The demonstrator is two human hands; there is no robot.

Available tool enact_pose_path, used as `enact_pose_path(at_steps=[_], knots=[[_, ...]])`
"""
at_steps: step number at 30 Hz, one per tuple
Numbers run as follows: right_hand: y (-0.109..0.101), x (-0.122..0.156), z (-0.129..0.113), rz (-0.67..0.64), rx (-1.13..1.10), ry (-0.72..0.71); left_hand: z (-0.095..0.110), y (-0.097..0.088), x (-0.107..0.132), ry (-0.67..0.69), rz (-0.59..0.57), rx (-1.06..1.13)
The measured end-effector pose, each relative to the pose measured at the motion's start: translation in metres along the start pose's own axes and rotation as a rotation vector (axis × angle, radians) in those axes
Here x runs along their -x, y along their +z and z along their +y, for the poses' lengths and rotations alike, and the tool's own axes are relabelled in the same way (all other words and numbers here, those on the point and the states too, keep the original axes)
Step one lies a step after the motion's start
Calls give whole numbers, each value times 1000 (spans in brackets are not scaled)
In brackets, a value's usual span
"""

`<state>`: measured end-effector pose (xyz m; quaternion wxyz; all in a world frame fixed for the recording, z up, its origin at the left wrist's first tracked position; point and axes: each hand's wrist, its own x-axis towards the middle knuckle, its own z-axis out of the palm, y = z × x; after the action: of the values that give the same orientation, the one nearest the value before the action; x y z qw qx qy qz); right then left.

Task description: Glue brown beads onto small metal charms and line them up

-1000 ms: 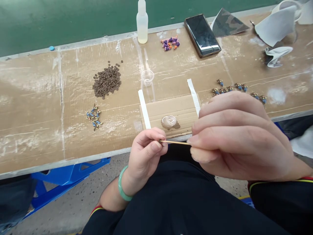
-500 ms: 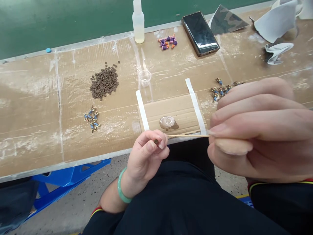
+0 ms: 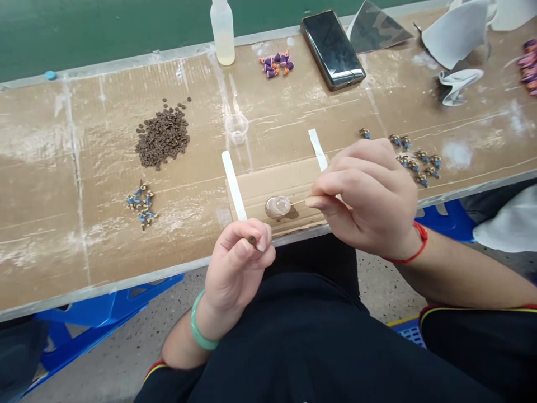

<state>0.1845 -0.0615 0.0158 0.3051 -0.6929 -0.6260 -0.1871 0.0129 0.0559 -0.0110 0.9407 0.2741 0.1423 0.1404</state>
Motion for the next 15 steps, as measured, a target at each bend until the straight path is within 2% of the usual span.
enact_pose_path(at_steps=[9, 15], knots=[[9, 4, 3, -31, 63, -43, -1, -1, -1, -3, 27, -7], [-5, -3, -3, -21, 14, -80, -2, 1, -1, 5, 33, 10]])
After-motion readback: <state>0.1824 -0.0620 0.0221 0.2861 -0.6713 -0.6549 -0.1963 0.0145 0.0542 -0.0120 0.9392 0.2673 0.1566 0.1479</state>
